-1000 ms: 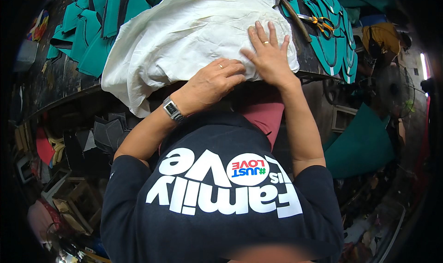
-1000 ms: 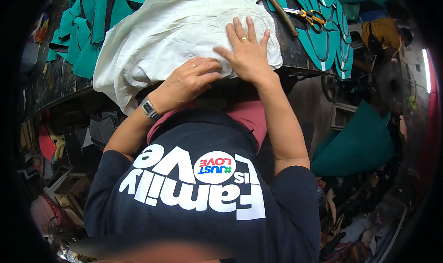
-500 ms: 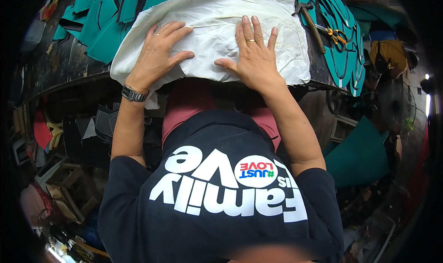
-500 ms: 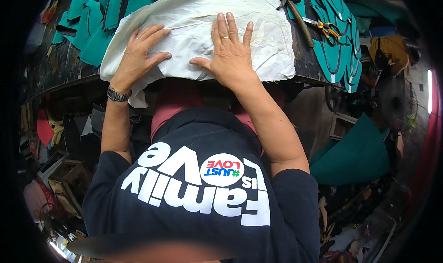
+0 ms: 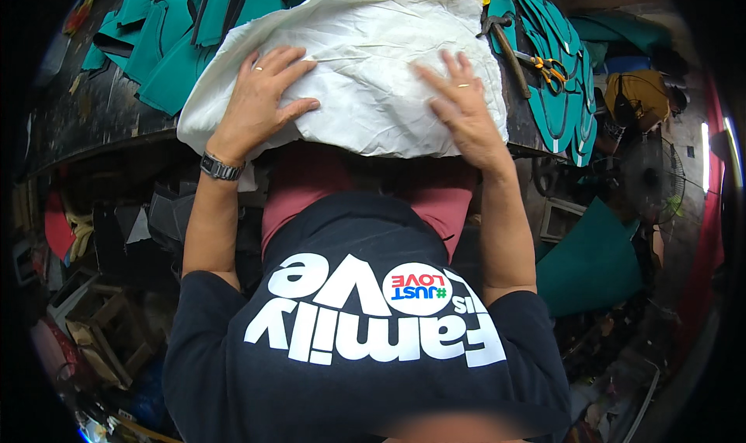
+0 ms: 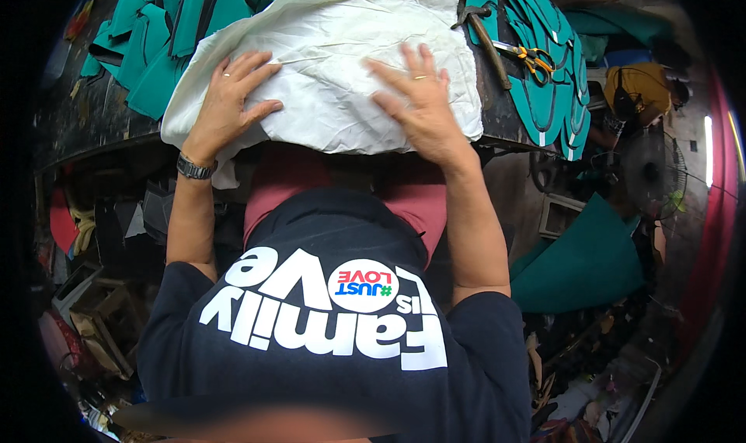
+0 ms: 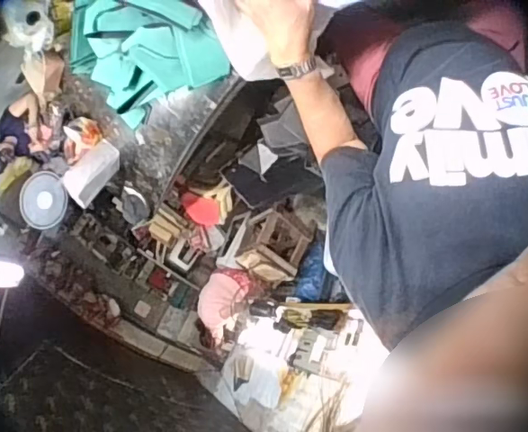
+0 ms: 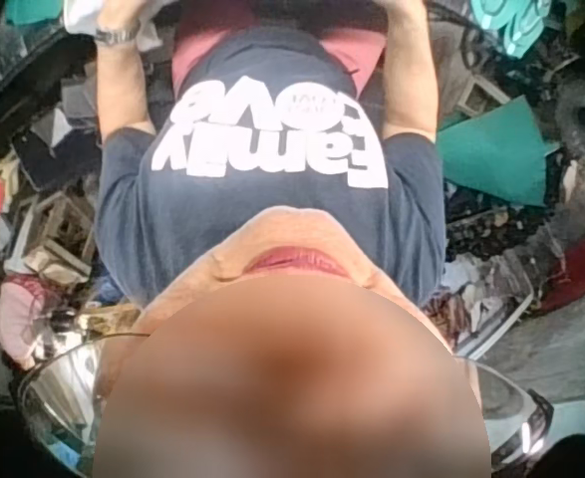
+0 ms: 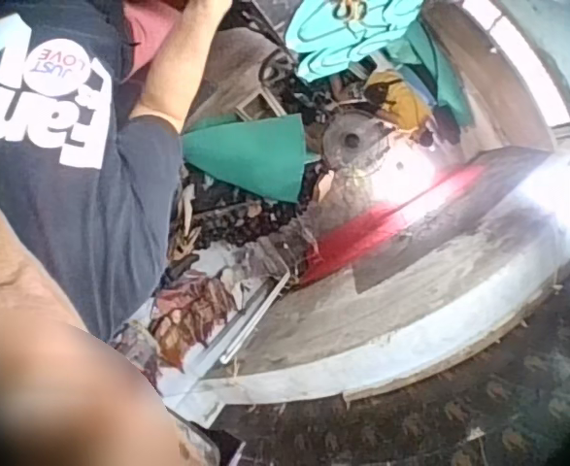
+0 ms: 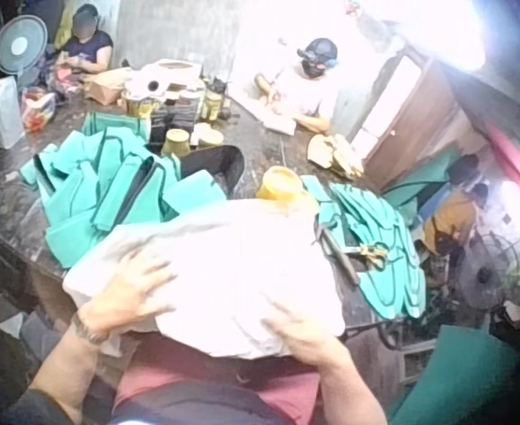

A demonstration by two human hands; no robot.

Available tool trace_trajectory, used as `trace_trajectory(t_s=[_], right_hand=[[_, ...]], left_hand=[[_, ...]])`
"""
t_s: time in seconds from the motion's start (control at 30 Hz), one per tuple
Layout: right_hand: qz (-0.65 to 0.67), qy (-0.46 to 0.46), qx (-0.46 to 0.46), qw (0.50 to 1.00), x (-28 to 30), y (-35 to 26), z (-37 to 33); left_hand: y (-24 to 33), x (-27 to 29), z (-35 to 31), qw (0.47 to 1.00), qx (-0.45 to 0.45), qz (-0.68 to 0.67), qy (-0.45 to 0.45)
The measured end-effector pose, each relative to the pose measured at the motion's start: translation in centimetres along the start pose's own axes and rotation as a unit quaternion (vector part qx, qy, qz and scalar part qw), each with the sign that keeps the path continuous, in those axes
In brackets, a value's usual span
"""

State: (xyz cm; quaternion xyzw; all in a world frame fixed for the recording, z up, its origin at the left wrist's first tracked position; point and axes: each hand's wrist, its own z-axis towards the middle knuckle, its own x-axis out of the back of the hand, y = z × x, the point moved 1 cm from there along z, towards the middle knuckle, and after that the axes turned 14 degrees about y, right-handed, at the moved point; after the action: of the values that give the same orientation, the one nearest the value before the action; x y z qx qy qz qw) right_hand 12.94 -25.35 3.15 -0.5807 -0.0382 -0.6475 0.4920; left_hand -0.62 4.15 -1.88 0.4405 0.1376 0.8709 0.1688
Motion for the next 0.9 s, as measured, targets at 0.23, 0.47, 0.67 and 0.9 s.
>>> trace_trajectory(t_s=[0.23,0.47,0.67,0.9], right_hand=[[-0.122,0.206,-0.200,0.950,3.9,8.0,2.3],[-0.209,0.199,-0.202,0.936,3.2,11.5,4.0],[0.000,0.338,-0.325,0.883,6.5,14.3,6.2],[-0.031,0.250,-0.014,0.968,3.8,12.5,16.9]], left_hand=[[0.6,-0.2,0.3,0.999,0.006,0.015,-0.030],[1.2,-0.6,0.0,0.999,-0.032,0.026,-0.030],[3.0,-1.2,0.4,0.999,-0.024,0.021,-0.032],[3.0,-1.2,0.6,1.000,-0.005,0.010,-0.025]])
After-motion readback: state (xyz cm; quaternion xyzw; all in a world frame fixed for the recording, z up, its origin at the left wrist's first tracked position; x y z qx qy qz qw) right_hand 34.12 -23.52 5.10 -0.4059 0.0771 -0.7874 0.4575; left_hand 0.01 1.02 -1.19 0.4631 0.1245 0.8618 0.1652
